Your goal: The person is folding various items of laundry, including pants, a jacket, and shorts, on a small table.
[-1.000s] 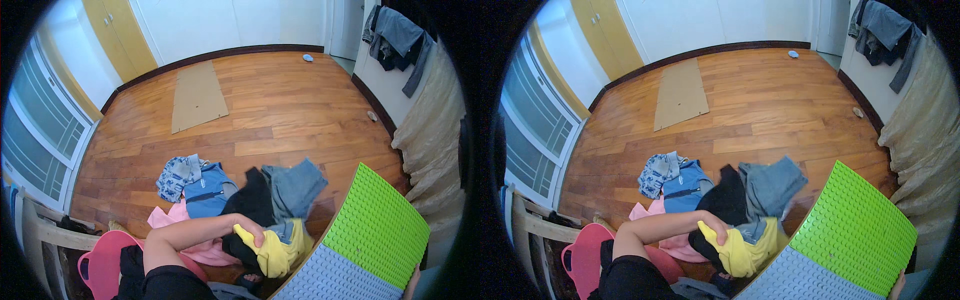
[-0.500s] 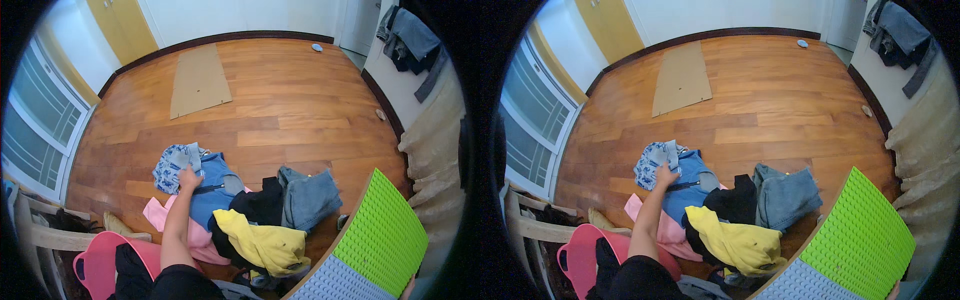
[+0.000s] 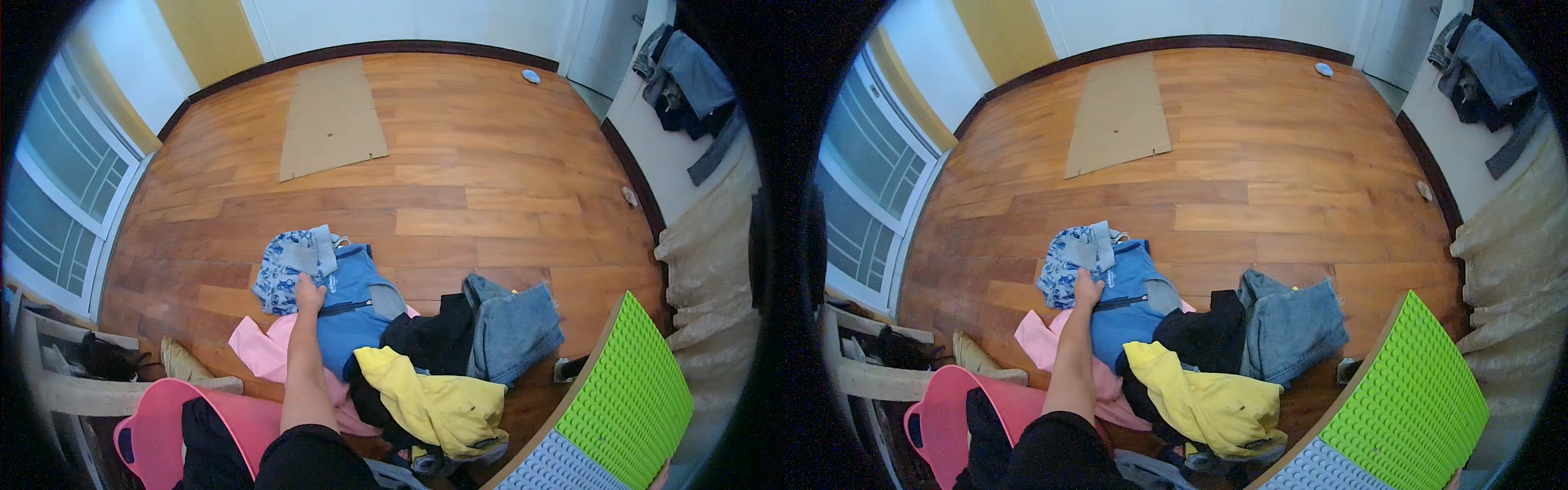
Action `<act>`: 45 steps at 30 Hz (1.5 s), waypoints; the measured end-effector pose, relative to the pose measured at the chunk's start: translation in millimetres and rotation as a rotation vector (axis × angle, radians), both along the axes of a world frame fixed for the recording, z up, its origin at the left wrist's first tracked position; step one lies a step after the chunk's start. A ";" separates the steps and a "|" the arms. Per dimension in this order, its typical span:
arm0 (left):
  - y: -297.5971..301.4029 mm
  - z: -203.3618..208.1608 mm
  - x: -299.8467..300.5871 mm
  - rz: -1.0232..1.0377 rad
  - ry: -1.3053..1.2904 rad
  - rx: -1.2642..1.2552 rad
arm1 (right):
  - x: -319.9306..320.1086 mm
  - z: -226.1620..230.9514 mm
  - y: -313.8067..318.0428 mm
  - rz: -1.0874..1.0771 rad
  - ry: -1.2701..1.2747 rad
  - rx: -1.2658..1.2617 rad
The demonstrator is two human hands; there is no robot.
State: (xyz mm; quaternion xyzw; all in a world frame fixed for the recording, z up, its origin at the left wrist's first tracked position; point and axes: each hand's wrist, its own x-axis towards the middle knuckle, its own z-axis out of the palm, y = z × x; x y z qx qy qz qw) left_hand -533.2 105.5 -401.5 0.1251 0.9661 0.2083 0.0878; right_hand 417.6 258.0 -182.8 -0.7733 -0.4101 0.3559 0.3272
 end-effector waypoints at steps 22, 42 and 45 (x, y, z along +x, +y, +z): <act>32.9 287.9 146.5 -0.493 0.727 0.345 | 29.0 -23.9 -2.8 0.196 -0.003 0.173; -62.1 511.5 286.1 -0.719 0.728 0.602 | -115.1 162.1 -201.0 0.702 -0.496 0.395; -65.6 509.0 286.2 -0.792 0.710 0.475 | -173.0 171.9 -209.2 0.894 -0.495 0.439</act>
